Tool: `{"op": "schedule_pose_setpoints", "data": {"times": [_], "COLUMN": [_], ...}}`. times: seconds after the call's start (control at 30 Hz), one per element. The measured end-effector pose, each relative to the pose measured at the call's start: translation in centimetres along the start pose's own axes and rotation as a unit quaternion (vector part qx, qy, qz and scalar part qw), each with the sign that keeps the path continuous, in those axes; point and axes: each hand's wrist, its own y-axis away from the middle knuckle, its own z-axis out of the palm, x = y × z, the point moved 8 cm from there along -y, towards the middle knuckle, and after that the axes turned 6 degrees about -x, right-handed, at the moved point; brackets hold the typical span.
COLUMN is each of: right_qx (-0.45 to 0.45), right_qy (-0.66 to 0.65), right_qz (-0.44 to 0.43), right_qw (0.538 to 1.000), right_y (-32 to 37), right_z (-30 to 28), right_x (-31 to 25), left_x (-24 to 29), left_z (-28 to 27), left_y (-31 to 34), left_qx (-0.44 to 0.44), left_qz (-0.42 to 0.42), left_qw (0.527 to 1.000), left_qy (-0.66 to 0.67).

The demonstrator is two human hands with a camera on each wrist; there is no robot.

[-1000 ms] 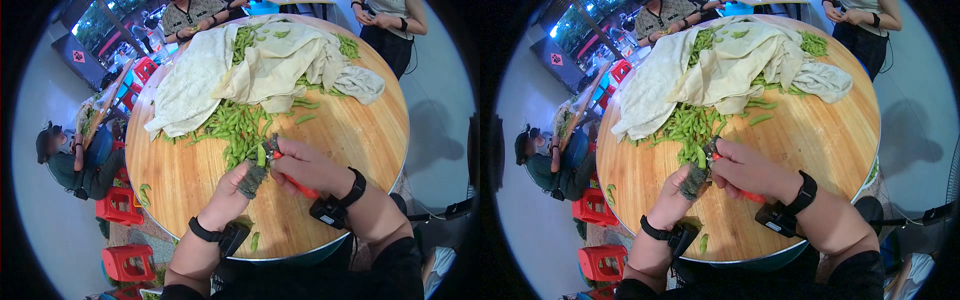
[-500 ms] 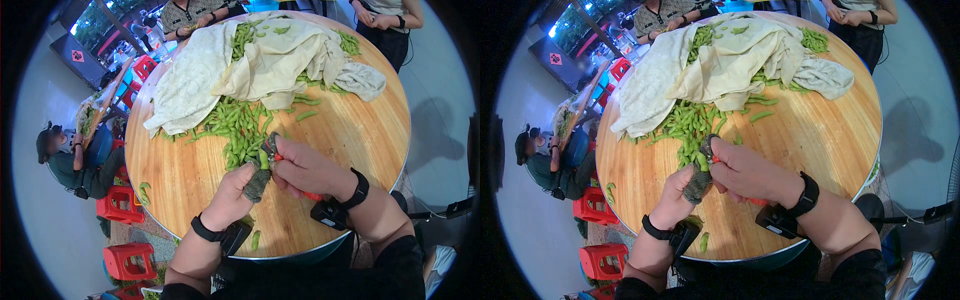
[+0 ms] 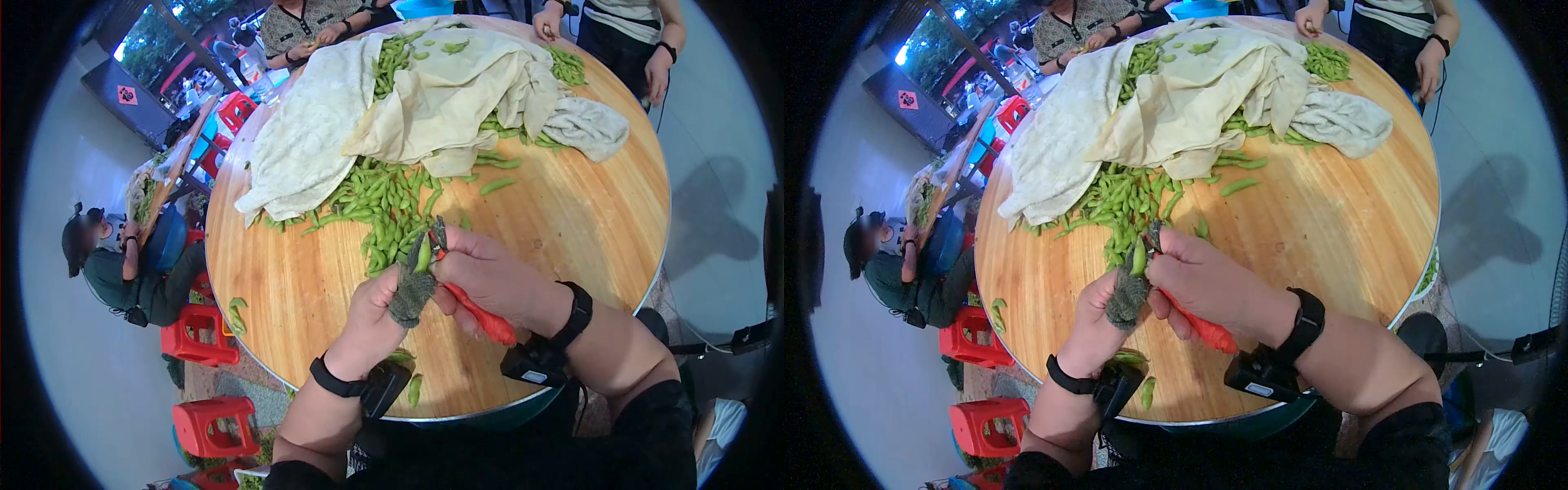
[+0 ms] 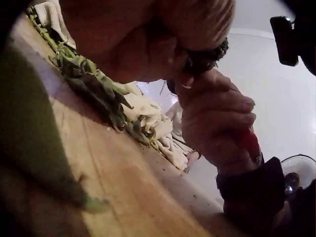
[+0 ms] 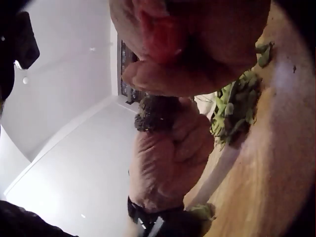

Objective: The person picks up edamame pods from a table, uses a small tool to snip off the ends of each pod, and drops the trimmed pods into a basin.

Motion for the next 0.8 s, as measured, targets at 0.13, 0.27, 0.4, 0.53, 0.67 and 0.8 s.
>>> {"op": "schedule_pose_setpoints", "data": {"times": [0.13, 0.27, 0.4, 0.53, 0.67, 0.8], "right_qx": [-0.024, -0.065, -0.114, -0.059, 0.046, 0.125], "right_qy": [0.07, 0.039, -0.02, -0.021, 0.297, 0.604], "right_qz": [-0.012, 0.01, 0.015, 0.011, -0.102, -0.262], "right_qw": [0.997, 0.997, 0.993, 0.998, 0.948, 0.742], "right_y": [-0.1, 0.5, 0.9, 1.0, 1.0, 1.8], "right_z": [-0.2, 0.8, 1.3, 0.7, -0.7, 0.7], "right_x": [-0.3, -1.0, -1.0, -1.2, -3.3, -3.7], "left_x": [-1.1, 0.1, -0.6, -0.7, -1.3, -1.1], "left_z": [-0.4, 1.4, 3.4, 3.7, 0.1, -0.7], "left_y": [0.0, 0.7, 0.8, 0.6, 0.7, 0.2], "left_qx": [0.032, -0.02, -0.103, -0.112, 0.084, 0.069], "left_qz": [-0.001, -0.125, -0.105, -0.105, -0.131, -0.019], "left_qw": [1.0, 0.931, 0.846, 0.862, 0.958, 0.99], "left_qy": [0.001, 0.342, 0.513, 0.483, 0.24, 0.122]}}
